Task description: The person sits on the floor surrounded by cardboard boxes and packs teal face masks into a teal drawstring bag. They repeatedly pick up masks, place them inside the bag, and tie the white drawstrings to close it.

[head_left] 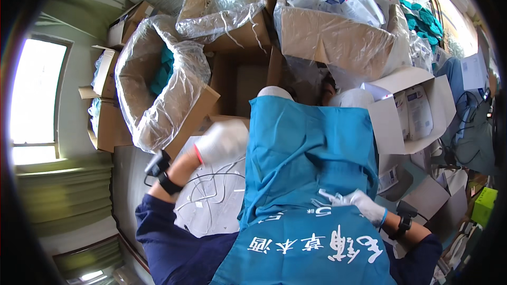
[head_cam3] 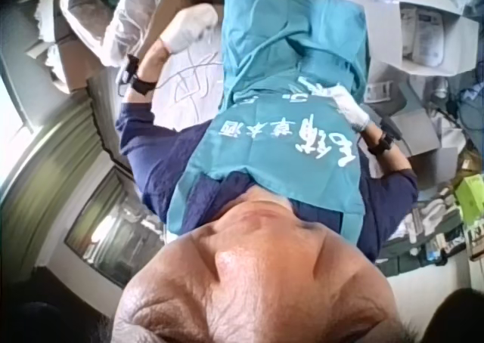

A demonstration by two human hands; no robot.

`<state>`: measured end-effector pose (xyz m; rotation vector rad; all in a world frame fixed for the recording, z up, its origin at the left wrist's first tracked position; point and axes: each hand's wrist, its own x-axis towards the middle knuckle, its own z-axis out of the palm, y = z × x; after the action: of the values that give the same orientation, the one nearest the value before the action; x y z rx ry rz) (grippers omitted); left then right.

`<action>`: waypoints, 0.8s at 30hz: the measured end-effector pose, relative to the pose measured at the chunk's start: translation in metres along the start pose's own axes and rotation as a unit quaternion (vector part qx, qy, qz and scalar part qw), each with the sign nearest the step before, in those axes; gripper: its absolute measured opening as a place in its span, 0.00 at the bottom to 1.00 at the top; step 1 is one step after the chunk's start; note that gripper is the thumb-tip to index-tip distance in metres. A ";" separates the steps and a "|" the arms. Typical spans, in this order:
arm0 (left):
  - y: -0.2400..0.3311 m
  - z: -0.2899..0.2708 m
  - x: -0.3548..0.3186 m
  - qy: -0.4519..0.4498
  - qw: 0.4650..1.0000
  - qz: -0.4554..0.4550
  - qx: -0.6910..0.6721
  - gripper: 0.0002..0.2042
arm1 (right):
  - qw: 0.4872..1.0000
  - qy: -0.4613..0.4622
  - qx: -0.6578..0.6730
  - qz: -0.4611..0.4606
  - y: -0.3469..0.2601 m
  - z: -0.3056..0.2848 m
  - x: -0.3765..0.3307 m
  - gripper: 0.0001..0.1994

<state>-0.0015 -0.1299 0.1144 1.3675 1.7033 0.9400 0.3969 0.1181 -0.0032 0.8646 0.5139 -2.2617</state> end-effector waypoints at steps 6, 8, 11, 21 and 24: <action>-0.024 -0.005 0.060 0.297 0.845 -0.253 0.367 0.39 | 0.947 0.038 -0.136 -0.289 -0.083 0.053 0.011 0.11; 0.002 0.036 0.084 0.228 0.952 -0.171 0.113 0.34 | 0.947 0.038 -0.016 -0.318 -0.104 0.071 0.019 0.23; 0.012 0.107 0.104 0.116 0.991 -0.064 -0.017 0.31 | 0.917 -0.006 0.065 -0.394 -0.112 0.090 0.029 0.18; -0.020 0.217 0.122 0.265 0.952 -0.067 0.140 0.12 | 0.922 -0.120 0.189 -0.316 -0.096 0.071 0.072 0.25; -0.041 0.198 0.125 0.366 0.884 -0.163 -0.240 0.05 | 0.912 -0.169 0.134 -0.348 -0.103 0.088 0.063 0.31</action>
<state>0.1374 0.0045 -0.0249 0.3747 1.9439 1.6635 0.2509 0.1149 0.0281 0.4130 0.3889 -3.1171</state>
